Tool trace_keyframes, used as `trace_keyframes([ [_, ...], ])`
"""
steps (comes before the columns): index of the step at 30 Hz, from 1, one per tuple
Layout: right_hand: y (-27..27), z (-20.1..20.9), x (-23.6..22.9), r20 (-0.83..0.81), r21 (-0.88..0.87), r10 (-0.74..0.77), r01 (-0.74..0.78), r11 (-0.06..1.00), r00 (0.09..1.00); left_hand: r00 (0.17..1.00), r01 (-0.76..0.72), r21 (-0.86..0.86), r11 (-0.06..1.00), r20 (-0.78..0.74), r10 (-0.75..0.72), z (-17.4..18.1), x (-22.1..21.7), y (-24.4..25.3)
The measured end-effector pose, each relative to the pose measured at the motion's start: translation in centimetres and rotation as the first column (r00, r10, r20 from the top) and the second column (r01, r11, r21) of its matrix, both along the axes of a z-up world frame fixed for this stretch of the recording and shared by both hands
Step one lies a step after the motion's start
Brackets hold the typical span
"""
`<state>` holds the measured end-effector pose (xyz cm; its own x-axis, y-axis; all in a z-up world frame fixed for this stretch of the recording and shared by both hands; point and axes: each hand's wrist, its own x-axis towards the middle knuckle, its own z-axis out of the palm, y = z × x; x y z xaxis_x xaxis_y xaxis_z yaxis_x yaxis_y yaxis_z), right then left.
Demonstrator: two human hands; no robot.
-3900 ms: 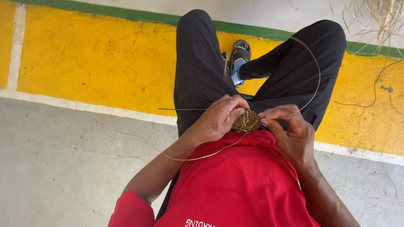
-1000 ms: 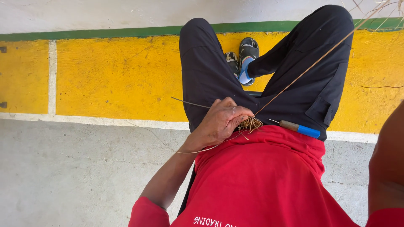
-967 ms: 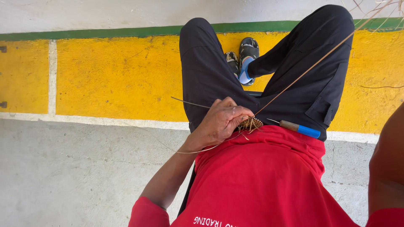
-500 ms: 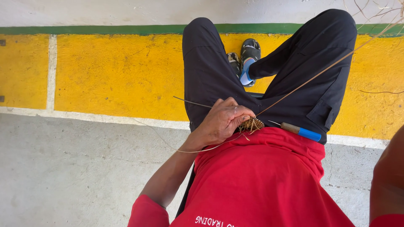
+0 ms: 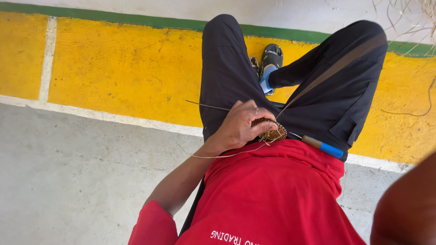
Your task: The recorder is weaving a small round object using natural straw fibers and a thin metal tool.
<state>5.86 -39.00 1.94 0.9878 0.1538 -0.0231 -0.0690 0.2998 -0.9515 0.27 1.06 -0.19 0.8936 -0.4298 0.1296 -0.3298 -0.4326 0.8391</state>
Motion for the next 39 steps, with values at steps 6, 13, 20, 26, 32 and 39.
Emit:
trace_keyframes([
  [6,15.3,1.0,-6.0,-0.077,0.043,0.039,-0.035,0.998,0.996,1.0,-0.006,0.066,0.998,0.011,0.005,0.4,0.0,-0.6],
  [13,17.6,0.5,-7.6,0.322,-0.585,0.158,0.065,0.809,0.933,0.999,-0.006,0.066,0.998,-0.049,0.009,-0.3,0.7,-0.8],
  [20,17.7,0.1,-6.9,0.226,-0.535,0.152,-0.008,0.845,0.962,0.998,0.005,0.078,0.997,-0.059,-0.001,-0.7,0.9,-0.8],
  [26,17.6,-0.3,-6.8,0.263,-0.493,0.109,0.037,0.869,0.959,0.999,-0.007,0.068,0.998,-0.036,0.01,-0.9,0.8,-0.8],
  [32,18.3,0.9,-6.5,0.451,-0.726,0.246,0.193,0.659,0.858,1.0,0.001,0.049,0.999,-0.009,-0.001,-0.8,0.7,-0.9],
  [39,17.3,0.8,-5.2,0.324,-0.796,0.282,0.099,0.597,0.903,0.989,0.144,0.046,0.989,0.012,-0.145,0.6,0.5,0.1],
])
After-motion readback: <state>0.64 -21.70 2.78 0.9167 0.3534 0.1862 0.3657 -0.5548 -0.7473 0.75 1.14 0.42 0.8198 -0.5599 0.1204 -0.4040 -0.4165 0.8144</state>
